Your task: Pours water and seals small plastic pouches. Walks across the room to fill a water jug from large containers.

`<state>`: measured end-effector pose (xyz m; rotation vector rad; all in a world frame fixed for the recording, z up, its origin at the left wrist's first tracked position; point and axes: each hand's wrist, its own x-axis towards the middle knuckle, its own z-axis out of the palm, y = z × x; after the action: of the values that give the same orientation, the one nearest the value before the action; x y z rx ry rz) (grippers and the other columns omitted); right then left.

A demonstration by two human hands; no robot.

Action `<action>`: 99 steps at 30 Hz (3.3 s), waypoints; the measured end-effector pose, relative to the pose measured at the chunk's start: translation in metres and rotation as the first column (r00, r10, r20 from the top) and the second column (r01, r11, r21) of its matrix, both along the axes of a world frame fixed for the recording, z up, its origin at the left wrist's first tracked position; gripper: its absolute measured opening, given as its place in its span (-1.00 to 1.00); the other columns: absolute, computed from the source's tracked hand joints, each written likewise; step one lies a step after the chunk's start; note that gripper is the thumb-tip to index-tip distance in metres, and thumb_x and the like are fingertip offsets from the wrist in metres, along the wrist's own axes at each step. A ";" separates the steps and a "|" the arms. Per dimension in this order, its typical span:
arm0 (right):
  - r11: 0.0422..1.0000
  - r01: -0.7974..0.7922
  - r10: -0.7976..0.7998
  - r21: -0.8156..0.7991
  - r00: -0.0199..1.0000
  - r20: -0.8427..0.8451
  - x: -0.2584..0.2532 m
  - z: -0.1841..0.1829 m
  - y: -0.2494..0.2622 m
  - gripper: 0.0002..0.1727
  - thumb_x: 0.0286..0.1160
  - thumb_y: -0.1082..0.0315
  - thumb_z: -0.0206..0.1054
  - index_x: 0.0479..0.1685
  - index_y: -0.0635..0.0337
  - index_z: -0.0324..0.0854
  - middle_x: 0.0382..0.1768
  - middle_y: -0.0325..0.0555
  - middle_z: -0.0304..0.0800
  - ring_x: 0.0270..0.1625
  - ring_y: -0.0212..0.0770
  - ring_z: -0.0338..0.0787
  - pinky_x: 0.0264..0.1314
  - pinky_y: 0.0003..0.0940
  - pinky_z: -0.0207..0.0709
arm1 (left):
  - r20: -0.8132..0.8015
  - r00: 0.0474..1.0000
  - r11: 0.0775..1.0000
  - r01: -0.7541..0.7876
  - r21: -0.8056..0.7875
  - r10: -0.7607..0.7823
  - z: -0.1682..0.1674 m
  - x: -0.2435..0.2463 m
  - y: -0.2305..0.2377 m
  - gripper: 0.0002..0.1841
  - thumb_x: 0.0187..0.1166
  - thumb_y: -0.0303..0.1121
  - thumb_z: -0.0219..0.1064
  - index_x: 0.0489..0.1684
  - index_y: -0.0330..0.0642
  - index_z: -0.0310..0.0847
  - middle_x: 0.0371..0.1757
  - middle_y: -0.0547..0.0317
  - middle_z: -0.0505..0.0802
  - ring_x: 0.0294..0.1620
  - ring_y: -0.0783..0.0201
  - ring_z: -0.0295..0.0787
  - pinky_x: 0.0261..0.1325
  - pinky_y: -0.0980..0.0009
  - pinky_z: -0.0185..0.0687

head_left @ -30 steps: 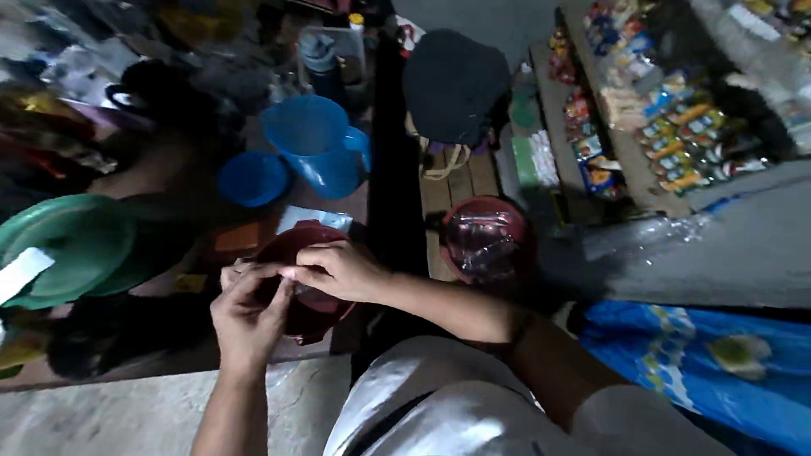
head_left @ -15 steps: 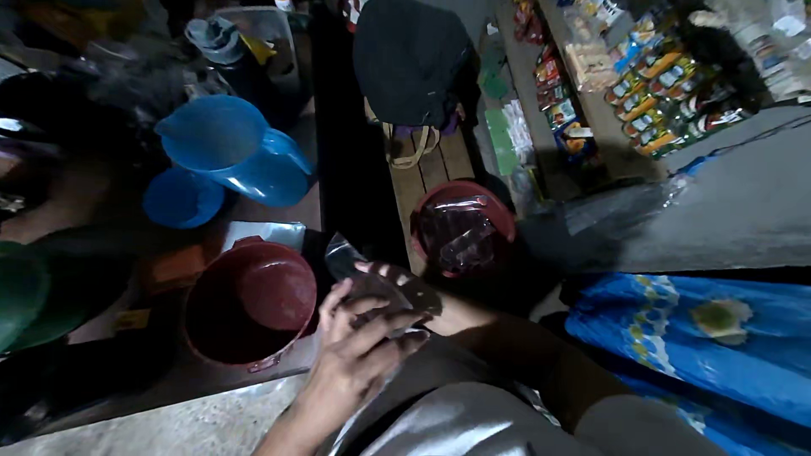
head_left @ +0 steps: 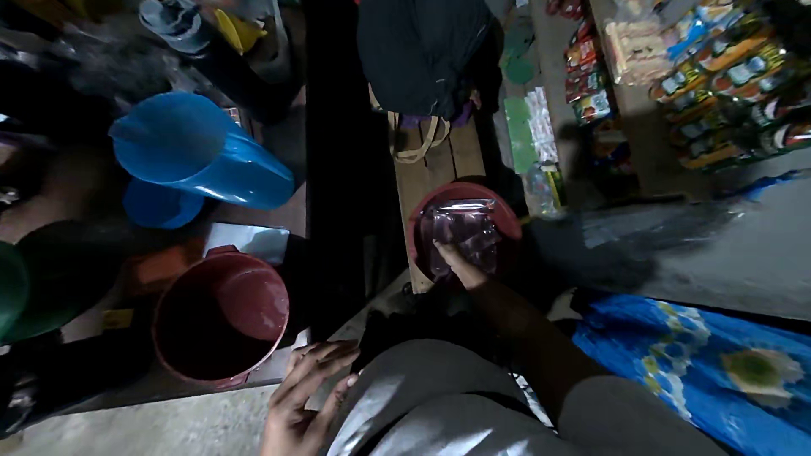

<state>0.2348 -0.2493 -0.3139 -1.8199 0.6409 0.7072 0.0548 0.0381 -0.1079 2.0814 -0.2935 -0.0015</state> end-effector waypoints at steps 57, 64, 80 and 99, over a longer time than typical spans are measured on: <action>0.718 -0.323 0.595 -0.617 0.745 0.302 -0.052 -0.055 -0.046 -0.10 0.51 -0.15 0.33 0.86 -0.03 0.19 0.89 0.36 -0.30 0.82 0.52 -0.01 0.73 0.41 0.08 | -0.151 0.965 0.971 -0.196 0.140 0.217 -0.020 -0.060 -0.026 -0.70 0.67 -0.04 0.31 0.06 0.06 0.89 0.12 0.34 0.91 0.24 0.38 0.76 0.40 0.31 0.60; 0.773 -0.426 0.628 -0.470 0.410 0.661 -0.087 0.003 0.023 -0.43 0.47 0.14 0.33 0.44 0.24 0.64 0.71 0.60 0.11 0.68 0.59 0.24 0.67 0.33 0.24 | -0.173 0.931 0.933 -0.281 0.223 0.322 -0.032 -0.105 0.008 -0.69 0.68 -0.06 0.26 0.08 0.05 0.87 0.13 0.30 0.90 0.25 0.24 0.77 0.39 0.14 0.62; 0.952 -0.261 0.300 -0.161 0.676 0.673 0.120 0.197 0.270 -0.31 0.58 0.31 0.42 0.67 0.28 0.26 0.32 0.26 0.60 0.22 0.02 0.69 0.25 -0.06 0.61 | -0.258 0.716 0.757 -0.572 0.315 0.648 -0.080 -0.305 0.144 -0.74 0.52 -0.27 0.40 0.03 -0.16 0.88 0.05 -0.02 0.92 0.12 -0.18 0.83 0.24 -0.21 0.66; 0.877 -0.392 0.393 -0.278 0.253 0.884 0.085 0.288 0.261 -0.45 0.57 0.33 0.41 0.50 0.43 0.49 0.23 0.23 0.71 -0.06 -0.34 0.79 0.01 -0.45 0.71 | -0.350 0.519 0.604 -0.771 0.202 0.780 -0.074 -0.254 0.106 -0.75 0.58 -0.32 0.40 0.11 -0.16 0.87 0.13 -0.07 0.90 0.25 -0.17 0.79 0.40 -0.20 0.59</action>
<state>0.3196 0.0117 -0.0255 -2.0232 -0.6459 -0.1516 -0.1997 0.1443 -0.1823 1.9985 0.9375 0.1037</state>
